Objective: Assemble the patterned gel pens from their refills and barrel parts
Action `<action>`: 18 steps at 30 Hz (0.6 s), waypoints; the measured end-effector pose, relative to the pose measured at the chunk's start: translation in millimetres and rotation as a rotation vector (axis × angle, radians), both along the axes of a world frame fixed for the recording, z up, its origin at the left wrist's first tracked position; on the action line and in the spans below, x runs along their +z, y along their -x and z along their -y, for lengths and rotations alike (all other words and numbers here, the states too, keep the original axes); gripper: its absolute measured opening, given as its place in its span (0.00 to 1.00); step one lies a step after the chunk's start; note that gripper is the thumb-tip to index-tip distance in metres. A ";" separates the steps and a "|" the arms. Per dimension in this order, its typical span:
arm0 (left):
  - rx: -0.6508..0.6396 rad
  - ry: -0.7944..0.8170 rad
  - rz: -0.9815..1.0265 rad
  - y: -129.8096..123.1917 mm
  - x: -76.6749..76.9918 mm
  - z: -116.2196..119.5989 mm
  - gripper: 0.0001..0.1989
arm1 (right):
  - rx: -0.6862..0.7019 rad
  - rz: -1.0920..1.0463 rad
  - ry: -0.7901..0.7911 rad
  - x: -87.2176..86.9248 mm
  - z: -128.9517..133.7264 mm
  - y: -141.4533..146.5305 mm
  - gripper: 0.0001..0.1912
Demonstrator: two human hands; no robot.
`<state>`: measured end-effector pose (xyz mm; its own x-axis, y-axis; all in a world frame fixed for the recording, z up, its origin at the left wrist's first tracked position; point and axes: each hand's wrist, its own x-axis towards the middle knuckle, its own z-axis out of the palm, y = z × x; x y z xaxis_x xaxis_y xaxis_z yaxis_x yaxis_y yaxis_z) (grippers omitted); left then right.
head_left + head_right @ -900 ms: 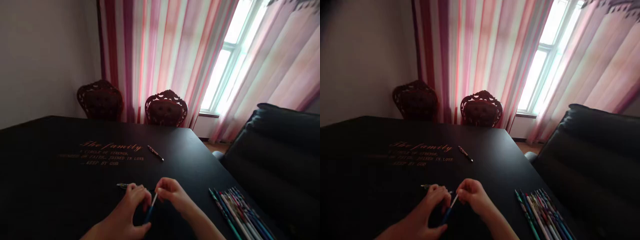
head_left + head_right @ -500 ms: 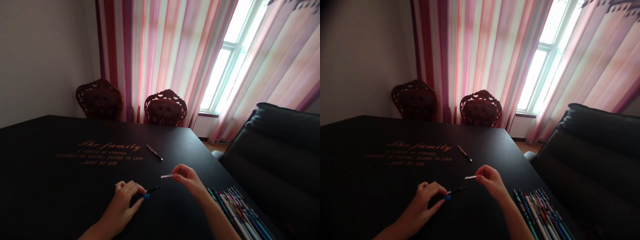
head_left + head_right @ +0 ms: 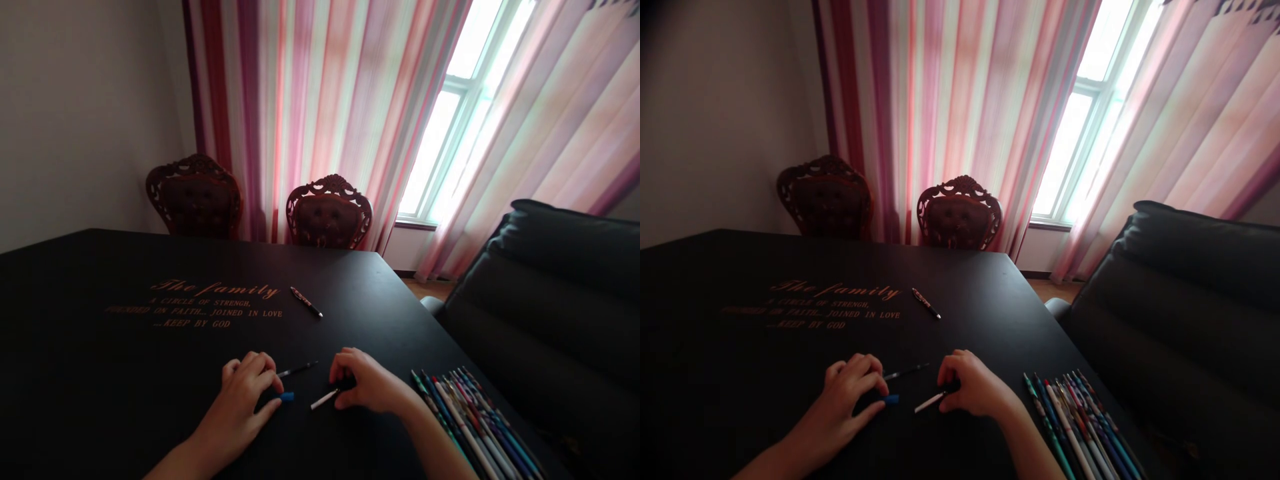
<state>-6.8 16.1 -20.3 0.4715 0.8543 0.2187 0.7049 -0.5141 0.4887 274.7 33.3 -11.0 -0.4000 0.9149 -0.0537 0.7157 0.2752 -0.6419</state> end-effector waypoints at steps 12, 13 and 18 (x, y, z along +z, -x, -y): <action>0.088 0.098 0.167 1.8 -1.7 -2.9 0.07 | -0.087 -0.390 0.009 8.7 4.9 20.8 0.06; 0.087 0.098 0.171 1.5 -1.8 -2.4 0.08 | -0.083 -0.379 0.008 9.5 5.9 22.7 0.06; 0.072 0.084 0.175 -0.2 0.1 -1.5 0.09 | -0.069 -0.361 -0.009 11.4 9.1 27.4 0.05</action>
